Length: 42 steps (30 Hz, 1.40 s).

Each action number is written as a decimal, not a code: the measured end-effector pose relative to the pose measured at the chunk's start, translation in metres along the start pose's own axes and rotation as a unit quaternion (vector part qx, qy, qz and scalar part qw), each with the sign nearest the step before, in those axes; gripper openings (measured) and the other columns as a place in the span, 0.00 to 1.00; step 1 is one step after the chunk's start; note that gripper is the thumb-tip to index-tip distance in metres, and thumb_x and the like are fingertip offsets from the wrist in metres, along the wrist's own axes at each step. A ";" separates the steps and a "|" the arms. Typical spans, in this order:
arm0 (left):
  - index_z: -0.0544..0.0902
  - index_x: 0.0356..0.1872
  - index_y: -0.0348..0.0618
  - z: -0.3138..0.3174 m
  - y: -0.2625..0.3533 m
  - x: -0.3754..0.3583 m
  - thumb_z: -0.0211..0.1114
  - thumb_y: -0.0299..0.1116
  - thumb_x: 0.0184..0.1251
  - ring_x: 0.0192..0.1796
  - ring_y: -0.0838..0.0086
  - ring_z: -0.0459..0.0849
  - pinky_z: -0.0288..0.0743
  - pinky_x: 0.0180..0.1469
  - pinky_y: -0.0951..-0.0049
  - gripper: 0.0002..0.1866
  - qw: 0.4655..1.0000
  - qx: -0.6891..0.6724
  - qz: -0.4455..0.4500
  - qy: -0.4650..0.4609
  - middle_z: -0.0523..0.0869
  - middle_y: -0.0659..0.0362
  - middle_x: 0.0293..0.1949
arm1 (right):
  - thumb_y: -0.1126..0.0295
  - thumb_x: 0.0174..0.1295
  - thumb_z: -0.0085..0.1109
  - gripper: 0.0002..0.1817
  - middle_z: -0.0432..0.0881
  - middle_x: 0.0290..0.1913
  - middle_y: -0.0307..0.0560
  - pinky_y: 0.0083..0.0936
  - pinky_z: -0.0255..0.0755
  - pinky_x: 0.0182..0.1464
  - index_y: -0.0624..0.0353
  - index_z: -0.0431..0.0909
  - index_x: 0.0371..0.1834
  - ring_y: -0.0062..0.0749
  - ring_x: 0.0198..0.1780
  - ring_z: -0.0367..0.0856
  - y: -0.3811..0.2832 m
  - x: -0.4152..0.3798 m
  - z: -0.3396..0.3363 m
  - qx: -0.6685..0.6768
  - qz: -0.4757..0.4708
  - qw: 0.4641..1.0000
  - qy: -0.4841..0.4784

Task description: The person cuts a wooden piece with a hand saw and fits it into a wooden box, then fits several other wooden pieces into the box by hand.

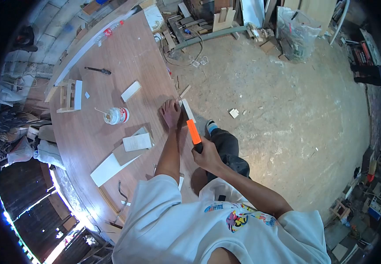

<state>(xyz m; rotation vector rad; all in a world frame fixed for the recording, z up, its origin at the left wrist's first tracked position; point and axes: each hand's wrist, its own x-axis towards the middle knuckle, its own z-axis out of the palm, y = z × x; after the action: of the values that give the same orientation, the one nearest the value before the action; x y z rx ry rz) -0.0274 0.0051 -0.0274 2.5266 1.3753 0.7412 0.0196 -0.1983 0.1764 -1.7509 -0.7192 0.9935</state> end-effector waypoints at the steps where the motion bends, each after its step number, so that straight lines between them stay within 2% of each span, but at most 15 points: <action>1: 0.80 0.33 0.48 -0.002 0.001 -0.005 0.55 0.43 0.66 0.49 0.64 0.75 0.64 0.55 0.59 0.12 1.000 0.007 -0.004 -0.005 0.81 0.61 0.40 | 0.80 0.49 0.54 0.14 0.72 0.22 0.54 0.29 0.69 0.32 0.67 0.70 0.41 0.38 0.25 0.75 -0.009 -0.011 0.000 -0.010 -0.006 1.000 -0.006; 7: 0.79 0.33 0.46 -0.015 0.015 -0.002 0.56 0.39 0.65 0.47 0.64 0.75 0.63 0.56 0.62 0.09 1.000 -0.005 -0.009 0.014 0.80 0.60 0.39 | 0.81 0.49 0.54 0.20 0.76 0.26 0.58 0.30 0.72 0.37 0.66 0.68 0.49 0.44 0.31 0.80 -0.078 -0.078 -0.032 0.040 0.051 0.997 -0.032; 10: 0.79 0.33 0.45 -0.017 0.018 -0.002 0.56 0.39 0.65 0.48 0.65 0.75 0.63 0.56 0.61 0.09 1.000 -0.019 -0.016 0.006 0.80 0.59 0.39 | 0.81 0.49 0.53 0.19 0.76 0.26 0.58 0.30 0.72 0.36 0.66 0.69 0.48 0.44 0.32 0.80 -0.086 -0.088 -0.042 0.063 0.075 0.994 -0.048; 14: 0.79 0.34 0.46 -0.012 0.009 -0.012 0.56 0.39 0.64 0.49 0.65 0.75 0.62 0.57 0.59 0.09 0.999 -0.032 0.006 0.001 0.80 0.59 0.39 | 0.81 0.48 0.54 0.15 0.74 0.23 0.54 0.29 0.71 0.34 0.66 0.71 0.42 0.33 0.28 0.77 0.010 -0.028 -0.004 0.026 -0.023 0.999 -0.010; 16: 0.79 0.35 0.47 0.001 -0.004 -0.002 0.56 0.40 0.64 0.50 0.66 0.74 0.62 0.57 0.59 0.09 0.998 0.000 -0.028 -0.051 0.80 0.60 0.40 | 0.81 0.48 0.54 0.13 0.73 0.23 0.53 0.29 0.70 0.32 0.66 0.72 0.40 0.30 0.27 0.76 0.031 0.007 0.006 0.039 -0.087 0.995 -0.002; 19: 0.79 0.35 0.49 0.000 -0.004 -0.004 0.56 0.41 0.64 0.50 0.66 0.75 0.62 0.57 0.60 0.09 1.000 0.023 -0.004 -0.012 0.80 0.60 0.41 | 0.81 0.47 0.56 0.10 0.72 0.22 0.53 0.29 0.69 0.31 0.67 0.71 0.35 0.30 0.25 0.73 0.027 0.000 0.017 -0.003 -0.058 0.998 0.034; 21: 0.79 0.36 0.49 0.000 -0.001 -0.003 0.56 0.42 0.64 0.49 0.66 0.75 0.62 0.56 0.60 0.10 1.000 0.023 -0.005 0.000 0.80 0.62 0.41 | 0.81 0.47 0.56 0.14 0.73 0.23 0.54 0.28 0.69 0.32 0.67 0.72 0.40 0.32 0.26 0.74 0.016 0.005 0.003 0.009 0.005 1.000 0.006; 22: 0.80 0.36 0.49 0.001 -0.002 0.000 0.56 0.42 0.64 0.49 0.66 0.75 0.62 0.56 0.60 0.10 1.000 0.027 -0.005 -0.001 0.80 0.62 0.41 | 0.80 0.47 0.56 0.20 0.74 0.25 0.55 0.29 0.70 0.34 0.66 0.72 0.47 0.35 0.27 0.75 0.012 0.003 0.003 -0.008 0.010 1.000 0.000; 25: 0.80 0.36 0.49 -0.007 0.006 -0.002 0.55 0.42 0.65 0.49 0.66 0.75 0.62 0.55 0.60 0.11 1.000 0.020 -0.017 -0.018 0.80 0.62 0.41 | 0.80 0.48 0.56 0.24 0.75 0.27 0.56 0.30 0.72 0.36 0.65 0.70 0.53 0.37 0.30 0.78 -0.014 -0.016 -0.006 0.010 0.015 1.000 -0.023; 29: 0.80 0.36 0.48 -0.012 0.010 -0.001 0.55 0.42 0.66 0.49 0.65 0.75 0.63 0.54 0.60 0.11 1.000 0.013 -0.019 -0.010 0.80 0.61 0.41 | 0.80 0.50 0.55 0.23 0.77 0.28 0.56 0.28 0.73 0.40 0.65 0.70 0.53 0.41 0.36 0.82 -0.059 -0.064 -0.026 0.022 0.043 0.998 -0.037; 32: 0.80 0.36 0.47 -0.016 0.017 -0.001 0.54 0.42 0.66 0.49 0.65 0.75 0.63 0.54 0.59 0.11 0.999 -0.011 -0.036 -0.006 0.80 0.61 0.41 | 0.81 0.51 0.55 0.23 0.77 0.27 0.54 0.27 0.73 0.38 0.64 0.70 0.54 0.38 0.36 0.83 -0.081 -0.080 -0.045 0.026 0.097 0.992 -0.070; 36: 0.80 0.36 0.47 -0.008 0.003 -0.011 0.54 0.42 0.67 0.50 0.65 0.75 0.63 0.54 0.58 0.12 0.999 -0.034 0.007 -0.002 0.79 0.60 0.41 | 0.80 0.51 0.55 0.20 0.74 0.23 0.49 0.26 0.71 0.32 0.64 0.72 0.49 0.27 0.28 0.77 0.016 -0.023 -0.007 0.021 -0.015 1.000 -0.016; 38: 0.80 0.35 0.48 0.000 -0.001 -0.003 0.54 0.43 0.67 0.50 0.65 0.74 0.63 0.54 0.59 0.12 0.999 0.004 -0.031 -0.042 0.79 0.60 0.41 | 0.80 0.50 0.54 0.17 0.73 0.21 0.48 0.26 0.69 0.29 0.64 0.73 0.46 0.25 0.26 0.74 0.038 0.013 0.005 0.039 -0.081 0.996 -0.002; 40: 0.80 0.35 0.49 -0.002 0.002 0.008 0.54 0.43 0.67 0.49 0.65 0.75 0.63 0.53 0.59 0.12 0.999 0.041 -0.015 -0.022 0.79 0.61 0.41 | 0.79 0.49 0.54 0.12 0.70 0.19 0.48 0.26 0.67 0.28 0.65 0.73 0.39 0.23 0.24 0.70 0.038 0.016 0.019 -0.001 -0.051 0.999 0.014; 42: 0.79 0.34 0.50 -0.005 0.002 -0.002 0.55 0.44 0.67 0.47 0.66 0.75 0.63 0.52 0.61 0.11 0.999 0.050 -0.001 -0.017 0.79 0.62 0.40 | 0.79 0.49 0.54 0.13 0.70 0.20 0.49 0.26 0.67 0.28 0.66 0.72 0.39 0.24 0.24 0.71 0.039 0.009 0.016 -0.007 -0.020 1.000 0.009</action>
<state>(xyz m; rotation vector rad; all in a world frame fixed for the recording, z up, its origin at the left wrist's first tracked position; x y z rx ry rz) -0.0297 0.0015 -0.0231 2.6003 1.4388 0.6421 0.0117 -0.1979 0.1345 -1.7490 -0.7493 0.9465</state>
